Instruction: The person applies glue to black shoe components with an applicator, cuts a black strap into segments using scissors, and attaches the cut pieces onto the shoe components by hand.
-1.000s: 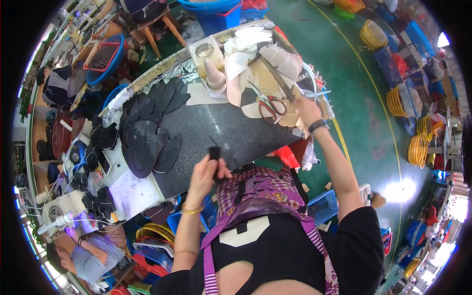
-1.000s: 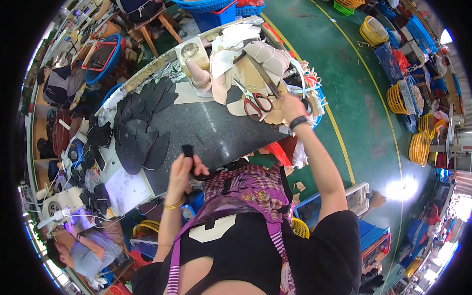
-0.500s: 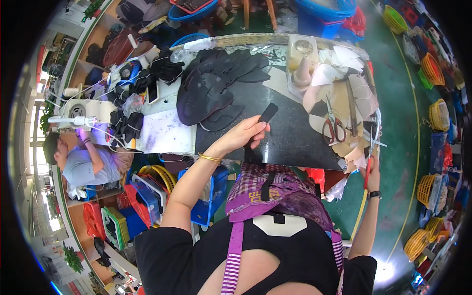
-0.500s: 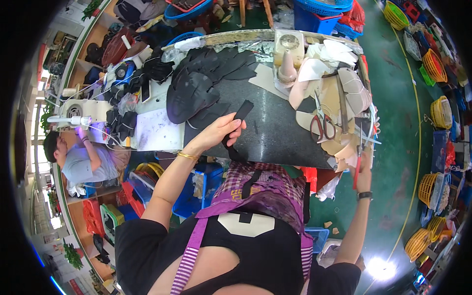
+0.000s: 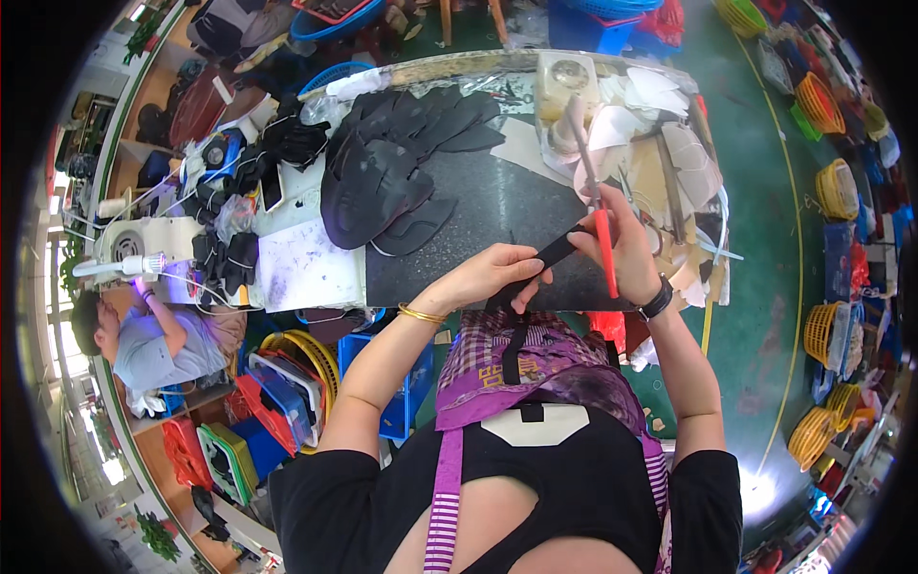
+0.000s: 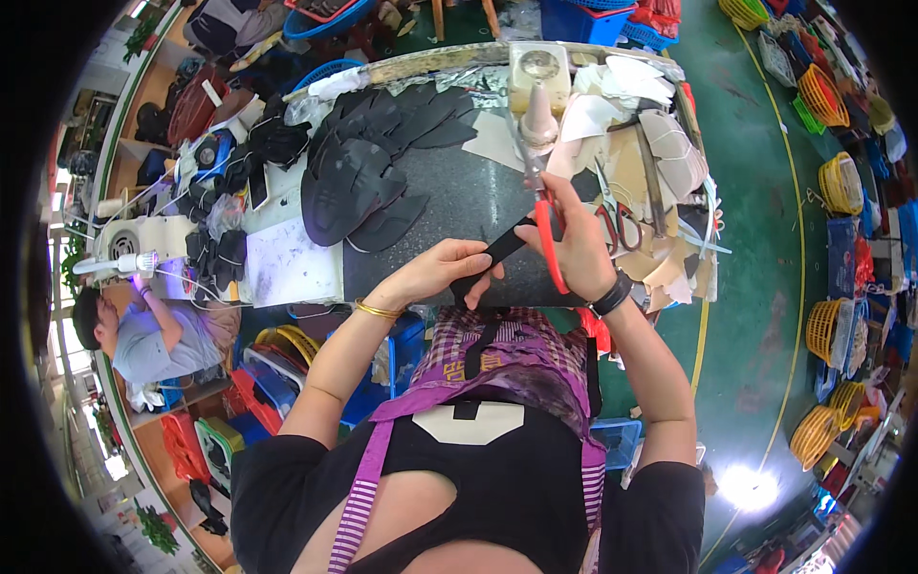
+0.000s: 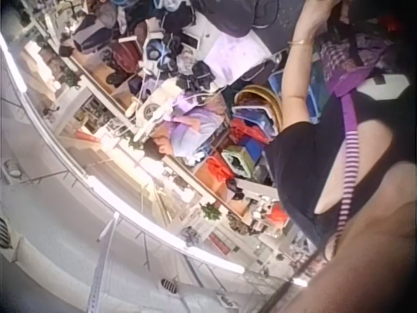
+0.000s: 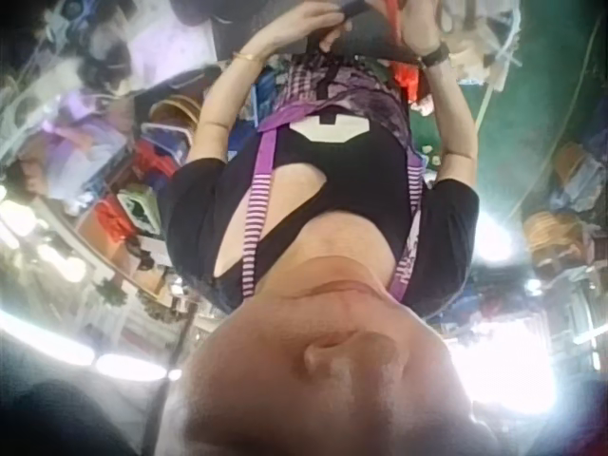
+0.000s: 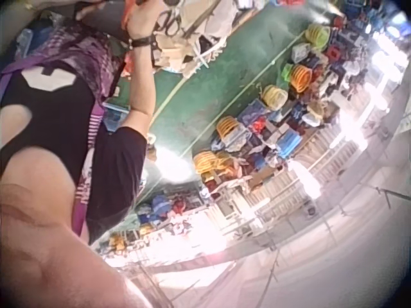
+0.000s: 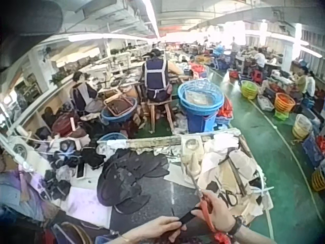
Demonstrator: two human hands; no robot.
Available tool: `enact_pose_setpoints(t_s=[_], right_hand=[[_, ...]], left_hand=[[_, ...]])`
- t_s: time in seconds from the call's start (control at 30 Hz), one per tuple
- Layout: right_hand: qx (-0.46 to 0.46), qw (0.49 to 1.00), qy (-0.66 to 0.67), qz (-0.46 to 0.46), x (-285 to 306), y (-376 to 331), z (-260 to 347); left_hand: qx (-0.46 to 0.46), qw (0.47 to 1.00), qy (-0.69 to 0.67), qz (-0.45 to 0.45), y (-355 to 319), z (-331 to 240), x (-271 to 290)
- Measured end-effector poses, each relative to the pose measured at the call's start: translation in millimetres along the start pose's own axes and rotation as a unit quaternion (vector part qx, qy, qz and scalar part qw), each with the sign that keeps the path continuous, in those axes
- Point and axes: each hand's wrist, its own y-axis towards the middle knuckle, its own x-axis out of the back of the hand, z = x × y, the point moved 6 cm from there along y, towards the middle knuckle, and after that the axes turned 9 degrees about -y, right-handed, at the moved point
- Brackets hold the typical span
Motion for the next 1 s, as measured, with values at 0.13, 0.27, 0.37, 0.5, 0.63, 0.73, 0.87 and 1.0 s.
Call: enact_pose_setpoints(t_s=[0.13,0.27,0.37,0.5,0.63,0.73,0.87,1.0], right_hand=[[-0.117,0.992,0.047,0.005,-7,9,-20],[-0.216,0.962,0.017,0.166,-10,-31,-99],[-0.128,0.963,-0.102,0.214,-23,-42,-74],[-0.150,0.957,-0.093,0.232,-31,-18,-54],[-0.076,0.970,-0.079,0.217,-31,-11,-70],[-0.117,0.962,-0.064,0.239,-33,-12,-83],[-0.199,0.952,-0.044,0.227,-40,-16,-101],[-0.250,0.938,-0.101,0.219,-47,-22,-122]], left_hand=[[-0.008,0.998,0.021,-0.065,-5,7,26],[0.009,0.990,0.023,-0.137,7,13,63],[0.008,0.993,0.000,-0.121,21,10,63],[0.015,0.997,0.002,-0.078,38,11,52],[0.033,0.997,0.008,-0.075,51,13,55],[0.056,0.996,-0.005,-0.065,60,24,59],[0.089,0.994,-0.026,-0.060,75,47,70],[0.119,0.988,-0.027,-0.092,82,81,84]])
